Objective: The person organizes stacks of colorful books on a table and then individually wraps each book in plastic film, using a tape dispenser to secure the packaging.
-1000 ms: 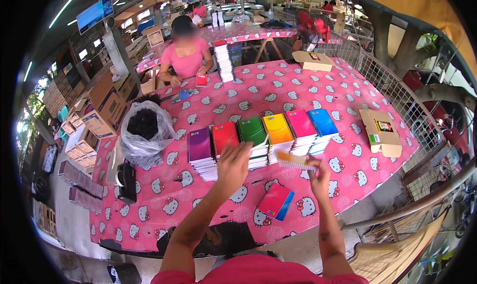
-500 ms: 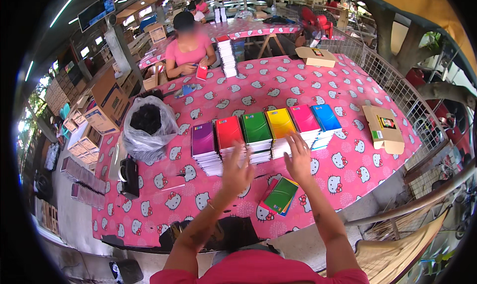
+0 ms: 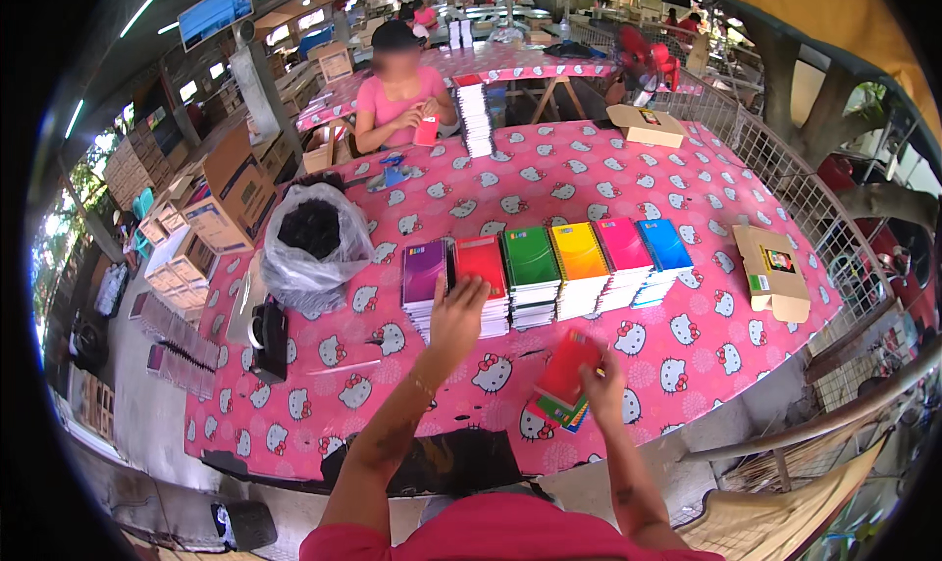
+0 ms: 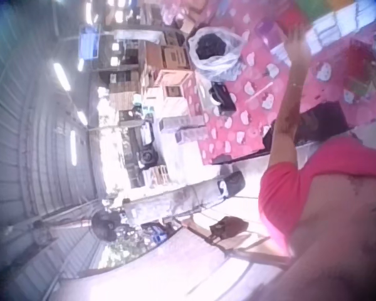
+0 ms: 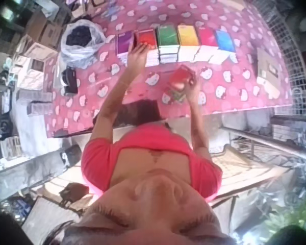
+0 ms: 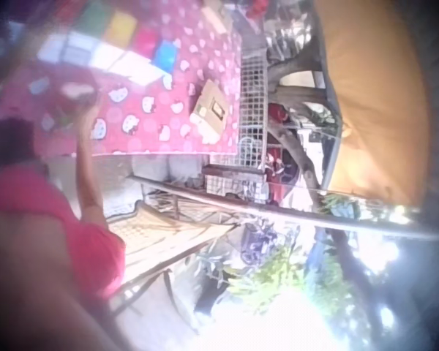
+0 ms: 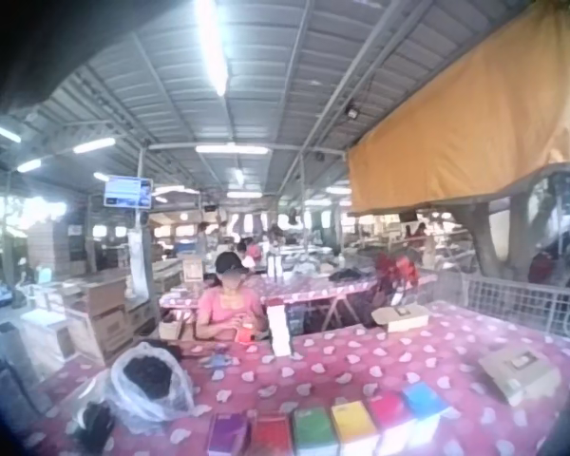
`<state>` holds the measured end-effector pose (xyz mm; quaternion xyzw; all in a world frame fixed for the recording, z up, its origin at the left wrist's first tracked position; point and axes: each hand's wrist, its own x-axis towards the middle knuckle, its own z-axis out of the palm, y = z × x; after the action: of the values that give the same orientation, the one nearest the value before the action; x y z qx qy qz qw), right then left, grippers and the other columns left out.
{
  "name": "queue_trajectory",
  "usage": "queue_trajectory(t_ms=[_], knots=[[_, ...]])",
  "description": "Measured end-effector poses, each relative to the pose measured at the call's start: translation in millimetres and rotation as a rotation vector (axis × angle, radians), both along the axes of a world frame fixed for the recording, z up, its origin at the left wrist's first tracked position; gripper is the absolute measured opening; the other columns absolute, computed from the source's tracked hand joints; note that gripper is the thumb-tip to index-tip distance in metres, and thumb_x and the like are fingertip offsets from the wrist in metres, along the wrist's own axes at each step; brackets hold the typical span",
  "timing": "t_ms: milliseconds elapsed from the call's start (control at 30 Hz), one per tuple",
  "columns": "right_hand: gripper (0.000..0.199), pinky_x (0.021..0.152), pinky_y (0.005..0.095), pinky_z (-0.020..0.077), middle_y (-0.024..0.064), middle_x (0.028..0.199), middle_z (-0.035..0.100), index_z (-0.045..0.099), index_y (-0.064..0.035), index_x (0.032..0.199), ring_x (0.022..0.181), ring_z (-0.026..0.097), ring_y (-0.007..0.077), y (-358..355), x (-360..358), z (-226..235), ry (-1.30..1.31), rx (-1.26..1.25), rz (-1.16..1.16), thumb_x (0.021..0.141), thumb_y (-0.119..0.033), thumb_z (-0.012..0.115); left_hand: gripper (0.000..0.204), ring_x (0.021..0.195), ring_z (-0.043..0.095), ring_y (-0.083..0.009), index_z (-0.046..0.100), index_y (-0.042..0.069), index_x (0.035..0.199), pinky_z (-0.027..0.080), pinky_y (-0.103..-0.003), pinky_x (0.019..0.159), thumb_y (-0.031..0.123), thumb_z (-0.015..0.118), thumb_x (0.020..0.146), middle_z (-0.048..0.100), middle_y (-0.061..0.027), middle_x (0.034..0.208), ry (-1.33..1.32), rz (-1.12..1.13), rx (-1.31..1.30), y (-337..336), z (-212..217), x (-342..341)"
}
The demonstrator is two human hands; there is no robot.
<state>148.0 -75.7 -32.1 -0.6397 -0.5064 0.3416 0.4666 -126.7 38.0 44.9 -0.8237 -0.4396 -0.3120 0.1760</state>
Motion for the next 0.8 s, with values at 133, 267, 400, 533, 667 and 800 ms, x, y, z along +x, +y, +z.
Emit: queue_trajectory(t_ms=[133,267,400,533,667,800], knots=[[0.062,0.102,0.0455,0.0431,0.0270,0.140,0.045,0.050,-0.0171,0.143,0.129,0.047,0.0426,-37,2,-59,-0.765,0.064,-0.197,0.087,-0.028,0.073,0.043,0.136,0.049,-0.0253,0.060,0.009,0.133,0.029,-0.057,0.115,0.015,0.061,0.090,0.055,-0.0102,0.142,-0.039,-0.370,-0.028,-83,-18,40],[0.057,0.107,0.0512,0.0381,0.0272,0.146,0.039,0.050,-0.0085,0.140,0.135,0.041,0.0432,-5,19,-41,-0.324,0.221,-0.277,0.089,-0.022,0.071,0.047,0.139,0.045,-0.0281,0.058,0.007,0.135,0.030,-0.055,0.115,0.029,0.064,0.094,0.054,-0.0135,0.143,0.144,-0.565,-0.367,-131,-93,48],[0.061,0.110,0.0543,0.0349,0.0213,0.151,0.038,0.046,-0.0093,0.143,0.141,0.036,0.0407,41,17,35,-0.488,0.402,-0.173,0.087,-0.010,0.069,0.050,0.133,0.051,-0.0307,0.056,0.006,0.137,0.031,-0.054,0.114,0.031,0.064,0.095,0.053,-0.0170,0.143,-0.046,-0.509,-0.302,-90,-56,59],[0.063,0.113,0.0598,0.0294,0.0166,0.152,0.040,0.044,-0.0107,0.146,0.147,0.029,0.0379,100,40,69,-0.874,0.437,-0.288,0.086,-0.003,0.059,0.061,0.135,0.046,-0.0392,0.047,-0.002,0.143,0.033,-0.055,0.113,0.023,0.067,0.090,0.046,-0.0224,0.147,-0.150,-0.150,-0.074,-13,0,58],[0.059,0.117,0.0544,0.0247,0.0079,0.149,0.047,0.049,-0.0147,0.144,0.144,0.036,0.0277,134,81,62,-1.030,0.377,-0.232,0.087,-0.002,0.052,0.071,0.141,0.036,-0.0403,0.040,0.000,0.147,0.030,-0.057,0.113,0.023,0.069,0.086,0.038,-0.0237,0.151,-0.134,-0.029,-0.116,14,14,46],[0.038,0.109,0.0479,0.0351,0.0029,0.125,0.065,0.066,-0.0163,0.125,0.120,0.058,0.0231,146,90,58,-1.113,0.441,-0.126,0.088,-0.008,0.058,0.069,0.139,0.038,-0.0403,0.043,0.000,0.144,0.030,-0.059,0.112,0.028,0.069,0.087,0.040,-0.0244,0.149,-0.034,-0.131,-0.107,24,8,72]])
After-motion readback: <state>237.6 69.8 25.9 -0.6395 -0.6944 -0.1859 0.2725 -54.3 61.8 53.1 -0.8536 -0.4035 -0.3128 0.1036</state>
